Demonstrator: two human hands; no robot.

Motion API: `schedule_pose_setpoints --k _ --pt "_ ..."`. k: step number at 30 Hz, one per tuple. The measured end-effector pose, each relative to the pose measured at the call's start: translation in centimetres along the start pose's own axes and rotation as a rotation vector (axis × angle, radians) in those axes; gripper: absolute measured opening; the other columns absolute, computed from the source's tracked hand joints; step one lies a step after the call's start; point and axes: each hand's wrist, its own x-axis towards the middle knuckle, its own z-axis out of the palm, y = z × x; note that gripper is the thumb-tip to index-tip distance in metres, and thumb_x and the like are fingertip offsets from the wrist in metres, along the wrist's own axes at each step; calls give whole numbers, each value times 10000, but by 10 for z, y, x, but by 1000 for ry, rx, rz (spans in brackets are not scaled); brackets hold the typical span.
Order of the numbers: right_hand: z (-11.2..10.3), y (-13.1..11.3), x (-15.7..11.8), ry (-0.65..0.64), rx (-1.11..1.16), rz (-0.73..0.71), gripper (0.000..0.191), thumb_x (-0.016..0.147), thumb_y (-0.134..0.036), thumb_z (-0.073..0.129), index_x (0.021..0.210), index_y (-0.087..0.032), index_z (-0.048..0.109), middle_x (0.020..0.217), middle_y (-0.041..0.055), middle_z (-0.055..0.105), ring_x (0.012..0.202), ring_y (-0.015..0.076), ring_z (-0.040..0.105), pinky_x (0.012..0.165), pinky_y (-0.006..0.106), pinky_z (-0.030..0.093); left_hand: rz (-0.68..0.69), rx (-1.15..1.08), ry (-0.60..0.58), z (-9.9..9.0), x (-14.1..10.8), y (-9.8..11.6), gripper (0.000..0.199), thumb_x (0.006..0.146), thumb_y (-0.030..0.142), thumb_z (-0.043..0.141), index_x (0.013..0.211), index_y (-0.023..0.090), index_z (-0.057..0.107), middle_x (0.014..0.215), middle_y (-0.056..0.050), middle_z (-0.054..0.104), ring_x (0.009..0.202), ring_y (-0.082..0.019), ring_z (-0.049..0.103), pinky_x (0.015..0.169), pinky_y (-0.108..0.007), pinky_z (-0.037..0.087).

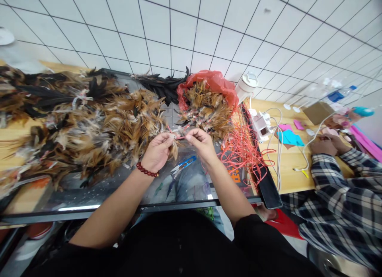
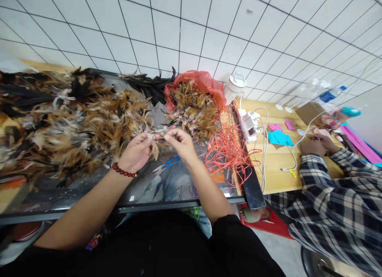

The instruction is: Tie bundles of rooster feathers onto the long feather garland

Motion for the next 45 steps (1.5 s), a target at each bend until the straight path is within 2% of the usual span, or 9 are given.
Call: schedule_pose_setpoints --k 4,10,15,22,26,31,38,42,45 --pt "-1 -1 1 85 73 0 340 735 -499 740 804 -199 596 649 -49 531 551 70 398 556 222 354 -16 -5 28 0 0 0 320 505 313 930 728 195 732 820 -23 758 635 -101 600 523 -199 418" --pt "1 7 0 -115 -86 72 383 659 -508 793 829 -195 650 752 -19 614 619 90 478 600 238 384 10 1 34 2 0 0 311 494 310 933 706 193 739 798 -30 757 741 -128 658 651 -217 500" --pt "2 11 2 -4 -90 82 390 686 -546 753 692 -186 604 570 -61 502 545 78 405 561 234 336 21 73 59 2 -1 -4 349 455 302 943 738 186 776 773 -41 757 718 -131 662 706 -243 526" --pt "8 7 -1 82 131 129 332 639 -433 820 702 -188 607 563 -64 537 500 63 428 514 209 361 116 89 150 1 2 -9 339 436 255 937 696 163 739 752 -32 747 701 -122 674 747 -249 534" --pt "15 6 -6 26 243 138 356 664 -467 810 753 -201 591 771 -15 669 603 82 566 623 235 498 187 153 172 3 2 -7 508 440 235 934 885 162 700 678 3 721 652 -125 674 700 -240 529" --pt "19 4 -11 -128 120 40 406 696 -547 773 752 -208 556 1007 40 698 801 128 651 823 318 541 299 234 187 2 1 -2 688 492 227 917 1123 185 645 668 29 703 621 -117 657 711 -241 520" --pt "12 10 -9 -123 40 -75 396 763 -561 710 782 -217 514 965 39 667 886 154 657 887 356 518 392 534 152 -9 2 -3 93 664 262 812 723 203 771 773 -37 729 759 -175 652 779 -300 506" --pt "14 12 -11 -150 4 -146 307 808 -475 697 786 -211 542 935 38 666 868 144 643 862 334 504 536 580 138 -7 -2 -3 25 705 244 788 714 234 767 863 -35 714 867 -172 638 783 -273 499" --pt "17 10 -14 -183 -50 -182 271 828 -450 678 789 -209 563 932 43 677 872 147 637 850 330 500 407 394 110 -3 -3 -4 124 699 283 808 724 198 721 867 -34 711 674 -109 587 595 -228 465"
